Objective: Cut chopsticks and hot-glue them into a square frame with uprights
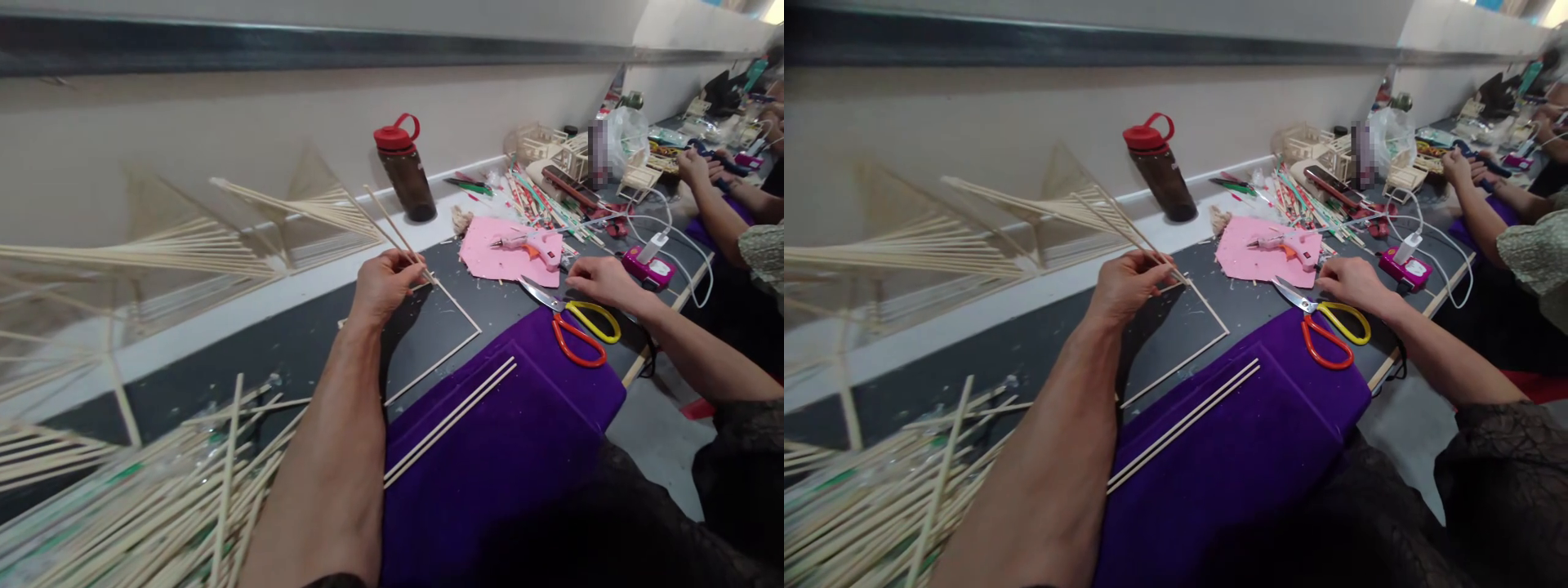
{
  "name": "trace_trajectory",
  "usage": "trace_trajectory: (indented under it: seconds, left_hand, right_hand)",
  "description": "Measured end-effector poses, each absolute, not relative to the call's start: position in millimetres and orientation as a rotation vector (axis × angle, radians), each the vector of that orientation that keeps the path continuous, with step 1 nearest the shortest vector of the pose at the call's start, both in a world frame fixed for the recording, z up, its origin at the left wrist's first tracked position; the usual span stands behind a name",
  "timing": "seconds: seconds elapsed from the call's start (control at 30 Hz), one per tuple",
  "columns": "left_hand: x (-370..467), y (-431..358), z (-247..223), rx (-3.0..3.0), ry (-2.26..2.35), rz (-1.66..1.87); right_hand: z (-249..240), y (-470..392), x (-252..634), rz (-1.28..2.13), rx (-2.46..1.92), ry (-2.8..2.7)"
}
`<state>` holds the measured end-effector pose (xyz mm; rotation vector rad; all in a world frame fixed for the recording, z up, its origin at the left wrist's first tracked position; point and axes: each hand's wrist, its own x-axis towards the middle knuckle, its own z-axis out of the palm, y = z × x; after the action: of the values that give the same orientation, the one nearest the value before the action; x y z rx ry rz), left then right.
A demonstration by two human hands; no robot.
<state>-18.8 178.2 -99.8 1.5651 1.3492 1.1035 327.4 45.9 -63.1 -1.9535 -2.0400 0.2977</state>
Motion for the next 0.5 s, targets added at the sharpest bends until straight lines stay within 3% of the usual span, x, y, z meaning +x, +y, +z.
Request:
trace_trajectory:
  seconds: [0.23, 0.5]
  left_hand:
    - [-19, 176, -97, 1.583, 1.35, 1.074]
    - [-21, 176, -102, 1.596, 1.334, 1.061]
  right_hand:
    - [-66, 98, 314, 0.133, -2.232, -1.933]
    - [-71, 137, 306, 0.399, -2.45, -1.774]
